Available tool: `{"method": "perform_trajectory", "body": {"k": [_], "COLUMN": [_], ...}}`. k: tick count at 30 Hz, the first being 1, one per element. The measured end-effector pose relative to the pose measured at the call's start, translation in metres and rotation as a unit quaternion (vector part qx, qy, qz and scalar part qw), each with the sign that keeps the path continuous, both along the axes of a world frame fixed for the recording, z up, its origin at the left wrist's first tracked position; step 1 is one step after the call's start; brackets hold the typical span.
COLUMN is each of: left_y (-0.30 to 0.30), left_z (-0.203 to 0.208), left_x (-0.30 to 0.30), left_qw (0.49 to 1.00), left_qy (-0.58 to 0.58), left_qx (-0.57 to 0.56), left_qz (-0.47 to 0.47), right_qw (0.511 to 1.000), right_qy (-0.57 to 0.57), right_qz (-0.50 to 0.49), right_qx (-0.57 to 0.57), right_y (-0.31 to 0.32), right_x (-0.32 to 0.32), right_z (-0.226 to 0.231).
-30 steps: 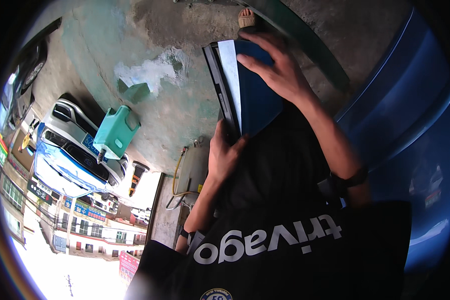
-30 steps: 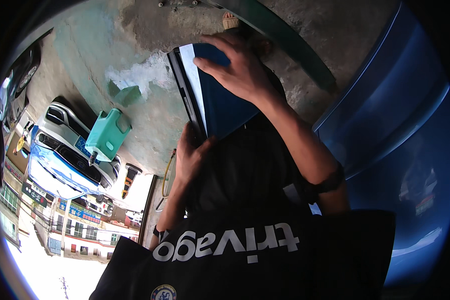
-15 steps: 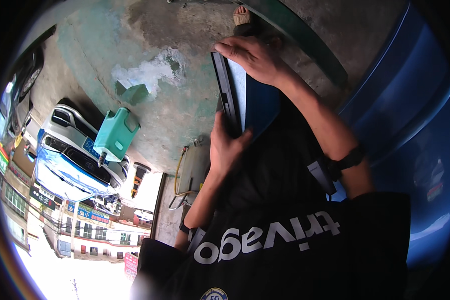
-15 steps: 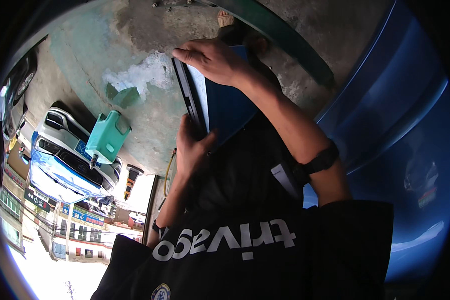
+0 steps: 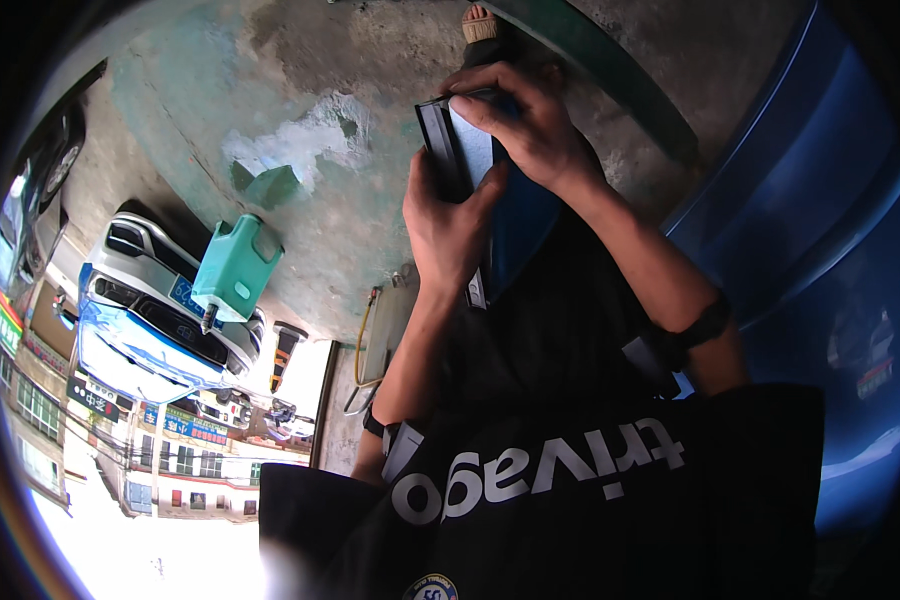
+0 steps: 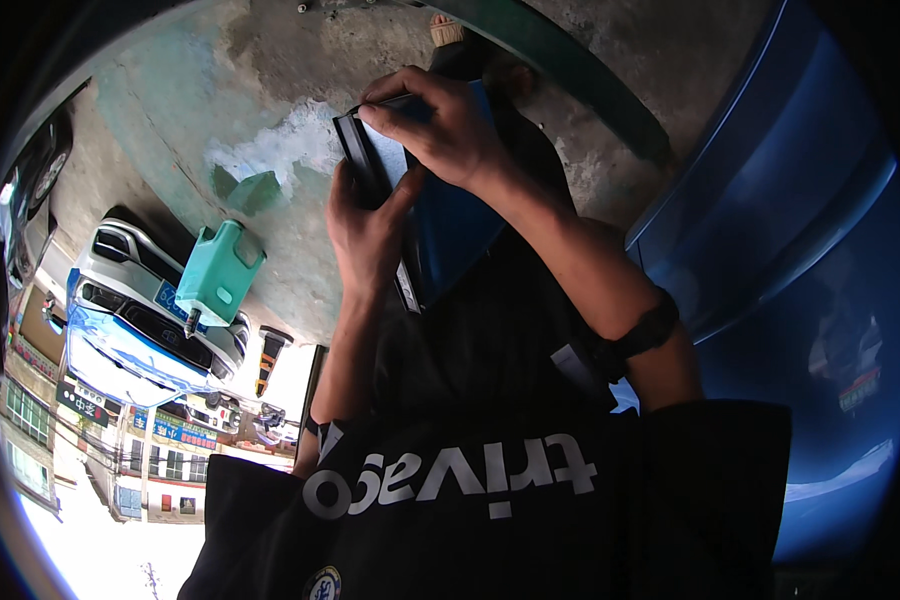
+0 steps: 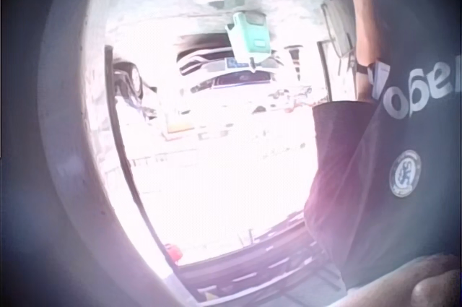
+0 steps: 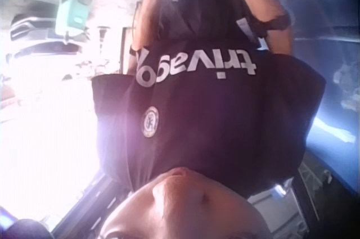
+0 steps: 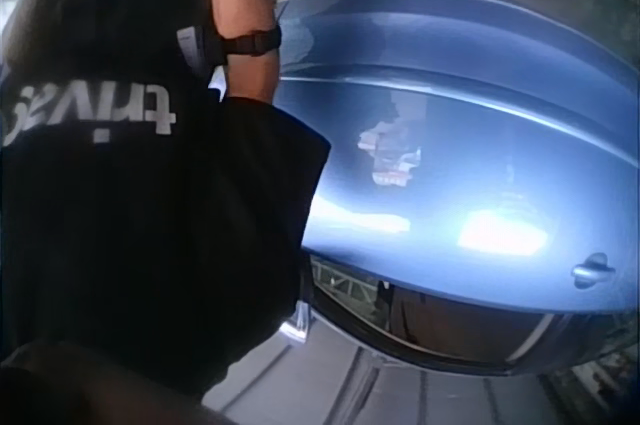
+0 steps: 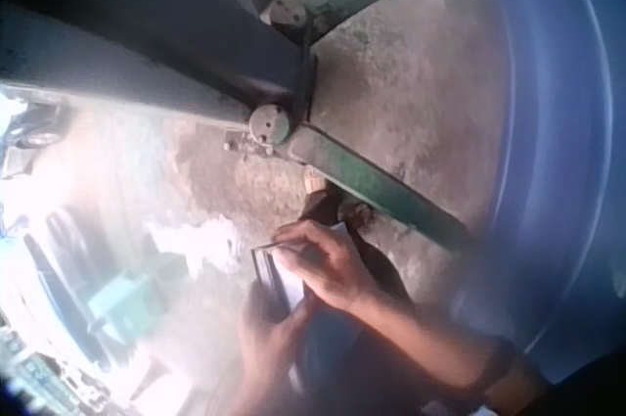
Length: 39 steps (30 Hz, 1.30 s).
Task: The person holds a blue rectangular air filter and repeatedly turns it over, pressing along the edges and inspecting both sides. The filter is handled with both hands throughout the clip, with no tools used.
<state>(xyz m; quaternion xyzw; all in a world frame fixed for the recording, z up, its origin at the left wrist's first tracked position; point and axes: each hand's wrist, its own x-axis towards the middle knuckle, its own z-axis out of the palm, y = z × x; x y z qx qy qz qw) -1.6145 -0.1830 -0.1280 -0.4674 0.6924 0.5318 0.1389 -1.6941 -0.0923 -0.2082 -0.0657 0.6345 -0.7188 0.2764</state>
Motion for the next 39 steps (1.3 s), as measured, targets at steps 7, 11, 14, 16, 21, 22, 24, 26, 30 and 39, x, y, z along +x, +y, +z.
{"method": "perform_trajectory", "body": {"k": [7, 11, 14, 16, 21, 22, 24, 26, 30, 39], "left_y": [0.002, -0.003, -0.01, -0.012, -0.012, -0.012, -0.011, -0.011, -0.012, -0.006], "left_z": [-0.004, -0.006, -0.004, -0.003, -0.004, -0.005, -0.006, -0.005, -0.001, 0.027], "left_x": [-0.001, -0.004, -0.005, -0.006, -0.006, -0.006, -0.006, -0.006, -0.005, -0.017], "left_qw": [0.999, 0.999, 0.998, 0.999, 0.999, 1.0, 0.999, 0.997, 1.0, 0.966], "left_qy": [-0.017, 0.039, 0.028, 0.012, -0.002, 0.011, 0.014, 0.035, 0.007, 0.125], "left_qx": [-0.028, 0.02, 0.051, 0.049, -0.006, 0.011, 0.029, 0.046, 0.029, 0.224], "left_qz": [-0.017, 0.018, 0.022, 0.012, -0.035, -0.018, 0.02, 0.042, -0.004, 0.021], "right_qw": [0.996, 0.996, 0.998, 1.0, 0.996, 0.994, 0.996, 0.997, 0.996, 0.947], "right_qy": [-0.027, -0.042, -0.004, 0.018, 0.084, 0.103, 0.086, 0.068, -0.017, 0.116], "right_qz": [-0.083, -0.074, -0.056, -0.009, 0.009, 0.015, 0.006, 0.024, 0.08, 0.297], "right_qx": [-0.012, -0.013, -0.016, -0.009, 0.015, 0.018, 0.002, -0.005, -0.034, 0.046], "right_y": [-0.004, -0.009, -0.008, -0.004, -0.001, -0.001, 0.0, 0.003, 0.009, 0.046], "right_x": [0.015, 0.018, 0.017, 0.016, 0.016, 0.017, 0.014, 0.01, -0.002, -0.056], "right_z": [0.006, 0.007, 0.006, 0.006, 0.003, 0.003, 0.0, -0.002, -0.004, 0.008]}}
